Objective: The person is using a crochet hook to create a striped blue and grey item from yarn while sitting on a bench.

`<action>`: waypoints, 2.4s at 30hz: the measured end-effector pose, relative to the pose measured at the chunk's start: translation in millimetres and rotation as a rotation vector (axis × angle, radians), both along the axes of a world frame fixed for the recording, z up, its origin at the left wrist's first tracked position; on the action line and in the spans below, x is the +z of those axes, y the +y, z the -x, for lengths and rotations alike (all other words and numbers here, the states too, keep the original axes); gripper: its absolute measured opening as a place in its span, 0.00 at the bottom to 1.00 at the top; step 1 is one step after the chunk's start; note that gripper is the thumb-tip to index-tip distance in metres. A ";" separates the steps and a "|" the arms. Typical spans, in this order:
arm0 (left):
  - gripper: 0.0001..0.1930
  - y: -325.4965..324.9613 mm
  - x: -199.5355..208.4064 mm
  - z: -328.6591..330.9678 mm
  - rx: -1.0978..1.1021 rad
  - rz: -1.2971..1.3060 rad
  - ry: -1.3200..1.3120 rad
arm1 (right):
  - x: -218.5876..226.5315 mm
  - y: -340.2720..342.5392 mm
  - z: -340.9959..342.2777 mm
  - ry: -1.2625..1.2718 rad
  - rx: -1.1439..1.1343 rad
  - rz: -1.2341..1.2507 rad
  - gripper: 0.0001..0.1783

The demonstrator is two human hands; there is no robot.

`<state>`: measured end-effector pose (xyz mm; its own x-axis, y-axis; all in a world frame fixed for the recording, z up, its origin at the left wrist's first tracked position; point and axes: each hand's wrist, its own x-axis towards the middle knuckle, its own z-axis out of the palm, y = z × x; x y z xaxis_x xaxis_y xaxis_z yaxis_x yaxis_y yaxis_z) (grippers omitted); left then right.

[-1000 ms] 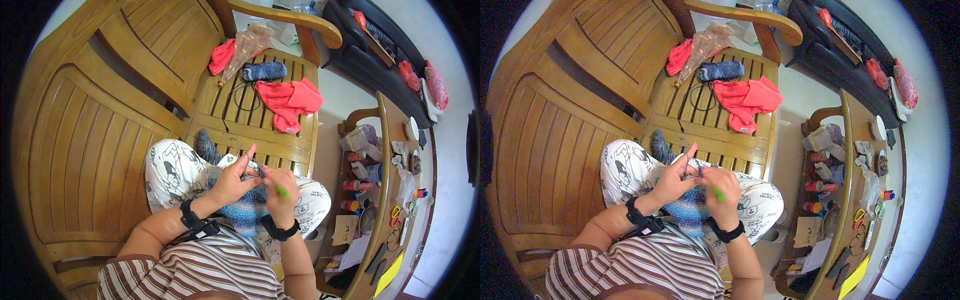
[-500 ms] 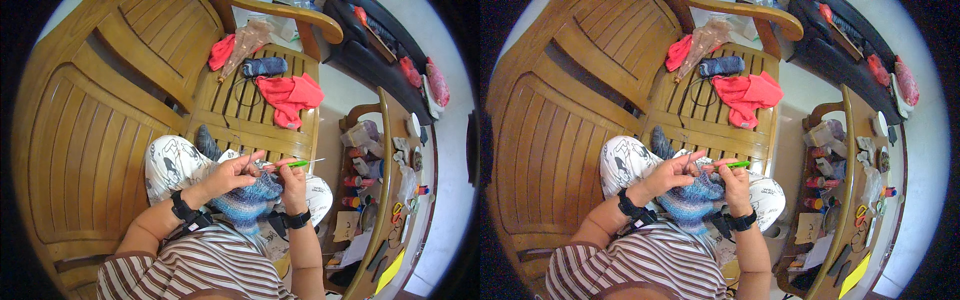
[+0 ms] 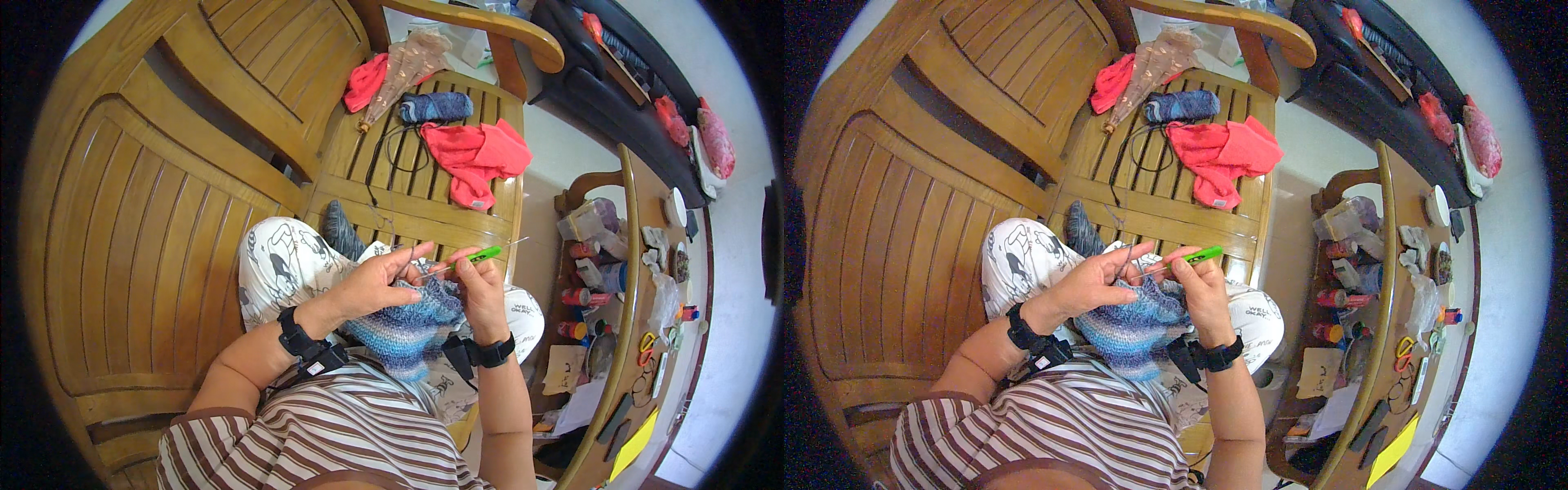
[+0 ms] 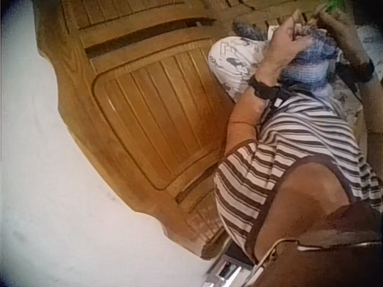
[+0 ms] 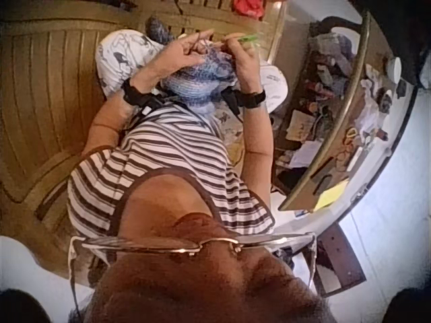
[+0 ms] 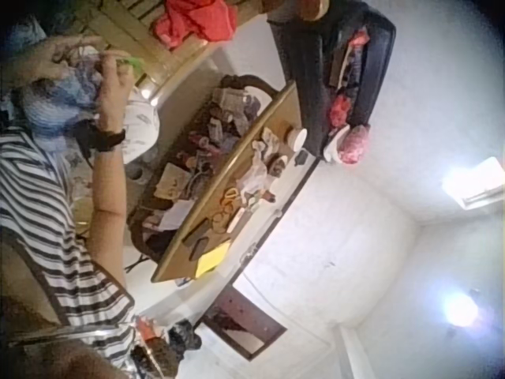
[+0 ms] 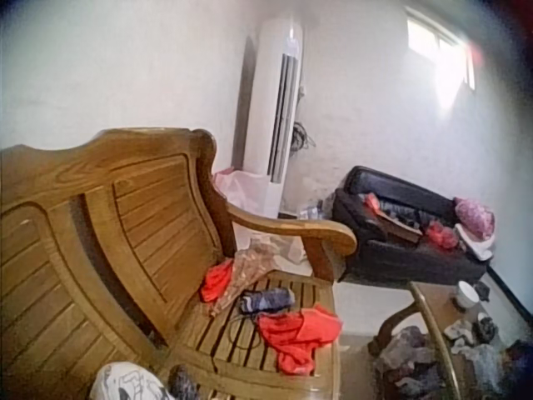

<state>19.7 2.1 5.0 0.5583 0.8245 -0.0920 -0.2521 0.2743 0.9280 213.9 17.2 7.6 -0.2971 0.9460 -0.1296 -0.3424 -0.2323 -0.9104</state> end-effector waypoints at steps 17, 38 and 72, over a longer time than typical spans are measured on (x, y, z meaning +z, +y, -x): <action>0.40 -1.8 -7.6 -3.8 0.162 0.130 -0.001 | 1.4 -11.5 2.5 -0.151 0.116 -0.025 0.15; 0.38 4.8 -8.0 10.3 -0.078 0.220 -0.152 | -14.7 -8.0 -1.8 0.020 0.196 0.062 0.10; 0.27 10.3 7.8 27.8 -0.163 0.060 0.083 | 9.7 6.8 -9.8 -0.027 0.276 -0.086 0.05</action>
<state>-8.2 12.3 12.8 0.6727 0.7151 -0.1899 -0.1225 0.3607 0.9246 223.7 24.0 17.3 -0.5420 0.8379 -0.0640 -0.2528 -0.2351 -0.9385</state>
